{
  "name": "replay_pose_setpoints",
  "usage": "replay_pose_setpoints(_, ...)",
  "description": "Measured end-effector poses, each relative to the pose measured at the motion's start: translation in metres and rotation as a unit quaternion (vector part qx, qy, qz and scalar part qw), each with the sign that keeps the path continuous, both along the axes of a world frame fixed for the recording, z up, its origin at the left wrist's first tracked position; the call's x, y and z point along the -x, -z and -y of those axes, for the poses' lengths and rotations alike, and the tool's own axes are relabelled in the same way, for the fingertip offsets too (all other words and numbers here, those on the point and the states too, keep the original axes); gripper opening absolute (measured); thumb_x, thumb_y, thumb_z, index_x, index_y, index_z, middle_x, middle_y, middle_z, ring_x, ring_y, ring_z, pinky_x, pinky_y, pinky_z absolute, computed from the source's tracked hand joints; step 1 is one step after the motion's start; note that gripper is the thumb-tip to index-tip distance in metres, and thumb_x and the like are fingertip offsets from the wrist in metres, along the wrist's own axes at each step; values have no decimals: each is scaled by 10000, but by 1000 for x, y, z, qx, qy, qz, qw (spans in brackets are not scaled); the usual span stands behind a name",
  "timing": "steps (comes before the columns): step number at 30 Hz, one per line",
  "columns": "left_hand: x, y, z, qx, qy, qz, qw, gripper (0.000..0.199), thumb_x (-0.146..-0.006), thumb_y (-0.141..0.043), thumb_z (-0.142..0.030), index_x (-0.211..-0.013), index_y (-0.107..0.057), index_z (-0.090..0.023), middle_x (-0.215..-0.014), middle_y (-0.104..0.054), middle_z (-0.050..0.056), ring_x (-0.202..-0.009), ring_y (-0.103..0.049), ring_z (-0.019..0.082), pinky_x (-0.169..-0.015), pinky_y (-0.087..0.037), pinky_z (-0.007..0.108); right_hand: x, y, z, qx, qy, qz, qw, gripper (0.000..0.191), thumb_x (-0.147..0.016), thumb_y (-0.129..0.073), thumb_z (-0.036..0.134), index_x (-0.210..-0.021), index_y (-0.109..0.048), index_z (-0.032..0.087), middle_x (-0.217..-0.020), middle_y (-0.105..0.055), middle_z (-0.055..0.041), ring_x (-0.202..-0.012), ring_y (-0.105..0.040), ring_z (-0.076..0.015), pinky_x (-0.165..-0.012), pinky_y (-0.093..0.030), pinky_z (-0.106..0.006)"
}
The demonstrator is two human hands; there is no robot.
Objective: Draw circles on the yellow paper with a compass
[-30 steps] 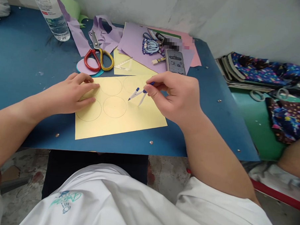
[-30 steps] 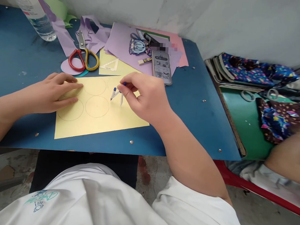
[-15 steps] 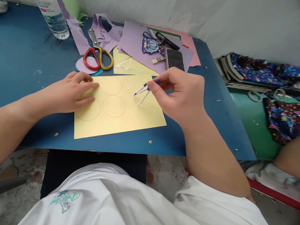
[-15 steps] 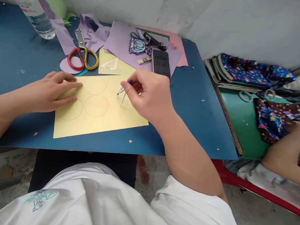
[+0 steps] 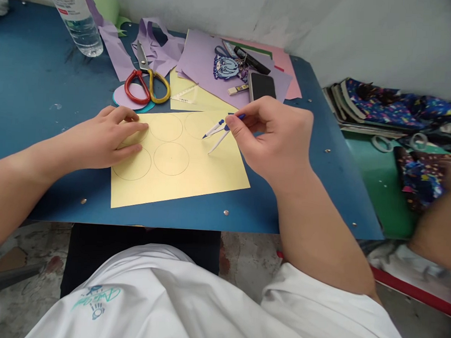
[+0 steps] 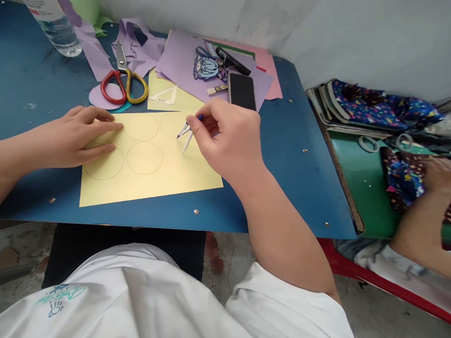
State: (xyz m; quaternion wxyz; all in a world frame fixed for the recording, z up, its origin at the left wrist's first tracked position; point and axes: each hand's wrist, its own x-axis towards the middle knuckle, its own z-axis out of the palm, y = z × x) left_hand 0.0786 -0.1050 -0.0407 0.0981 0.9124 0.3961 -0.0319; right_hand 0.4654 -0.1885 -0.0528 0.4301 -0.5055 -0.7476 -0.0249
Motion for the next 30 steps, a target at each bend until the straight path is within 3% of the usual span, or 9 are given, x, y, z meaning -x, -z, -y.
replay_pose_setpoints(12,-2,-1,1,7,-7,1,1000,835,-1175,-350,-699,-1801,-669,-247,-1736,-560,174,-1690,-516,478,-1491,-420,669,-2,3,-3,-5,1,-2,1000,424,-1216,-710,659,-1037,-775,280,-913,-832,-56,-762,-808,-263,-734,-700,-420)
replay_pose_setpoints(23,-2,-2,0,12,-8,-5,1000,860,-1173,-347,-704,-1825,-645,-227,-1755,-546,181,-1708,-494,500,-1487,-409,704,6,-12,4,78,-165,-39,982,247,-1214,-741,514,-1141,-856,309,-1036,-897,-55,-894,-865,-256,-857,-774,-418)
replay_pose_setpoints(30,-2,-1,-1,6,-3,-8,1000,873,-1175,-323,-727,-1821,-640,-233,-1739,-550,173,-1709,-507,486,-1499,-399,682,6,-11,4,78,-202,-35,976,228,-1227,-709,462,-1150,-852,301,-1089,-905,-55,-934,-869,-252,-874,-772,-416)
